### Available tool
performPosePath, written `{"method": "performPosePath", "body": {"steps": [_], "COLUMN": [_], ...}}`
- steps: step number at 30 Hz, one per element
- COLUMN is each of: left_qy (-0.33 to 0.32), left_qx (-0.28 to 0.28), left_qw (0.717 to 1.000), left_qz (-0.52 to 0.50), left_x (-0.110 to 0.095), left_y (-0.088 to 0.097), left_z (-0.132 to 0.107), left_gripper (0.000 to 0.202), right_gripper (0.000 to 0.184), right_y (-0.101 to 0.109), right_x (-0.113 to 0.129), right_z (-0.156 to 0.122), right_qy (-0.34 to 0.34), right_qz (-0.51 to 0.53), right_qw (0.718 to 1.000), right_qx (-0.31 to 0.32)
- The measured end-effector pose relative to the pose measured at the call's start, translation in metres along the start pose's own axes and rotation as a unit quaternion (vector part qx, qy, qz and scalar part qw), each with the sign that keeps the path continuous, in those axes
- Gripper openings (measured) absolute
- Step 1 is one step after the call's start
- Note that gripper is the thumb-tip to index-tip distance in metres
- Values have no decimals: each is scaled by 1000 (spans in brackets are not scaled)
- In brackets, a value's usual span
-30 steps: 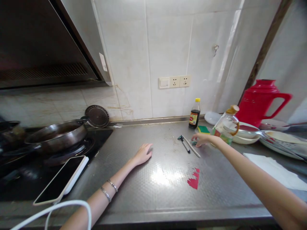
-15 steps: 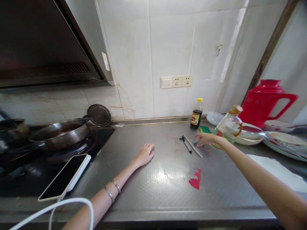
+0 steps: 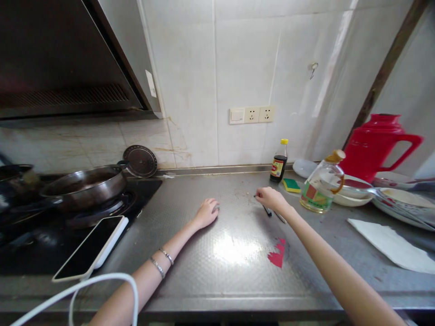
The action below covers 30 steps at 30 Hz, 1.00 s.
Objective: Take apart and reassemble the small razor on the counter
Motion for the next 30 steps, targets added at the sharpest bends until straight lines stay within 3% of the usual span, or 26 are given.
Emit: {"method": "performPosePath", "body": {"steps": [4, 10, 30], "left_qy": [14, 35, 26], "left_qx": [-8, -12, -2], "left_qw": [1000, 999, 999], "left_qz": [6, 6, 39], "left_x": [12, 28, 20], "left_y": [1, -4, -3], "left_z": [5, 5, 1], "left_gripper": [28, 26, 27], "right_gripper": [20, 22, 21], "right_y": [-11, -23, -20], "right_x": [-27, -67, -47], "right_z": [-11, -33, -42], "right_qy": [-83, -106, -98], "right_qz": [34, 98, 143], "right_qw": [996, 989, 983], "right_qx": [-17, 44, 56]}}
Point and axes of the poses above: each hand's wrist, its own z-axis towards the middle knuckle, its own y-axis out of the back of the hand, x = y × z, the point moved 2 cm from there along z, towards the middle knuckle
